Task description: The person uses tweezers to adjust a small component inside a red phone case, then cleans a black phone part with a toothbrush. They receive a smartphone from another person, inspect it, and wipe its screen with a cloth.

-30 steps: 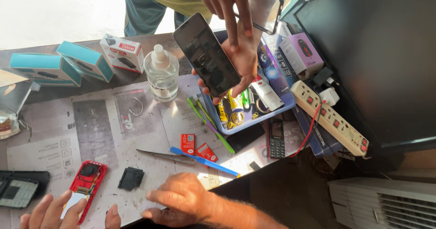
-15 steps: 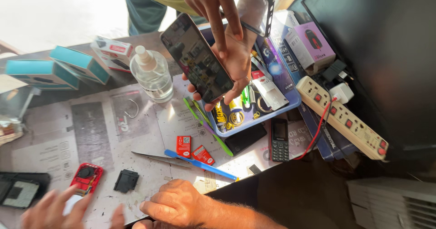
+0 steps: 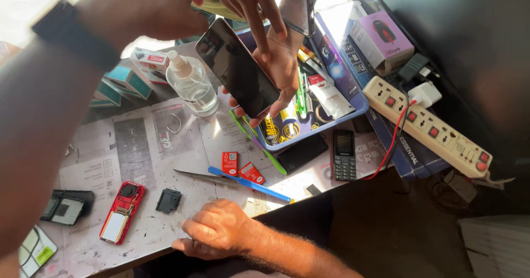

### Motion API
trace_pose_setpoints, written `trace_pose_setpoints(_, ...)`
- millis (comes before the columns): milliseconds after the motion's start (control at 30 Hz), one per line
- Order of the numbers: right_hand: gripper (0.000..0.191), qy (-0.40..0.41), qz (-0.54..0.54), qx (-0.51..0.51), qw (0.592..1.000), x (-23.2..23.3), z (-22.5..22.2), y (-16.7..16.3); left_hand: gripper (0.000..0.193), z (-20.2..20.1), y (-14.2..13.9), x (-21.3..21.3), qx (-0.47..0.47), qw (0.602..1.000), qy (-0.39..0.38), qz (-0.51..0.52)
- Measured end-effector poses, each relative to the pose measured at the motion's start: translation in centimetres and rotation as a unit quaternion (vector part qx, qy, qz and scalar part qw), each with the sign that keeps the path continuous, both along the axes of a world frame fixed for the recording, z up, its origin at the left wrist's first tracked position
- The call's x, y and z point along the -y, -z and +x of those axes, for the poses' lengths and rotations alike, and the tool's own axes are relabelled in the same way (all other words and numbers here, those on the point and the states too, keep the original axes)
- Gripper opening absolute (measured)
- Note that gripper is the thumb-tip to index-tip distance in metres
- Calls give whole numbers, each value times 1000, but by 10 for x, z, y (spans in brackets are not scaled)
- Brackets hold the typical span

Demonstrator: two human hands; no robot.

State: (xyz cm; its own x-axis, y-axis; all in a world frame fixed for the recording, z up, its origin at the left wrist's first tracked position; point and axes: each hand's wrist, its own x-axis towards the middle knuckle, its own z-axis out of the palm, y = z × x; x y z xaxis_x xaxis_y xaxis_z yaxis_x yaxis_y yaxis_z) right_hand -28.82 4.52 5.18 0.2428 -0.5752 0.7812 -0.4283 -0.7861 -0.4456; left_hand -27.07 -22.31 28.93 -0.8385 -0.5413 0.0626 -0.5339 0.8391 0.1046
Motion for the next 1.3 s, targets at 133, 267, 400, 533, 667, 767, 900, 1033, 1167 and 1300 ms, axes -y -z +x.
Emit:
trace_pose_setpoints(133, 31, 0, -5, -1, 1000, -2, -2, 4, 52, -27, -7, -6, 192, 974, -98, 69)
trace_pose_setpoints(267, 30, -5, 7, -4, 1000, -3, -4, 3, 44, -32, -8, -15, 196, 954, -188, 128)
trace_pose_setpoints(400, 29, -8, 23, -4, 1000, -4, -5, 3, 43, -23, -7, -19, 102, 984, -52, 134)
trace_pose_setpoints(533, 27, -5, 10, 3, 1000, -6, -3, 4, 39, 3, -11, -30, 49, 985, -43, 158)
trace_pose_setpoints(667, 20, 9, 72, 35, 997, -10, 5, -1, 27, 54, -14, -71, -137, 953, -6, 270)
trace_pose_setpoints(767, 34, -64, 289, 251, 922, -12, 15, -12, 22, 111, -6, -123, -191, 967, -77, 149)
trace_pose_setpoints(900, 56, -238, 448, 519, 688, -12, 28, -16, 18, 187, 23, -188, -234, 936, -182, 188)
trace_pose_setpoints(1033, 43, -330, 413, 617, 582, -15, 59, 7, 18, 250, 64, -231, -346, 886, -198, 238)
trace_pose_setpoints(1167, 35, -301, 510, 586, 554, -13, 90, 38, 20, 302, 103, -266, -388, 858, -259, 214)
trace_pose_setpoints(1300, 29, -334, 551, 558, 522, -11, 119, 50, 24, 340, 123, -292, -422, 843, -273, 190)
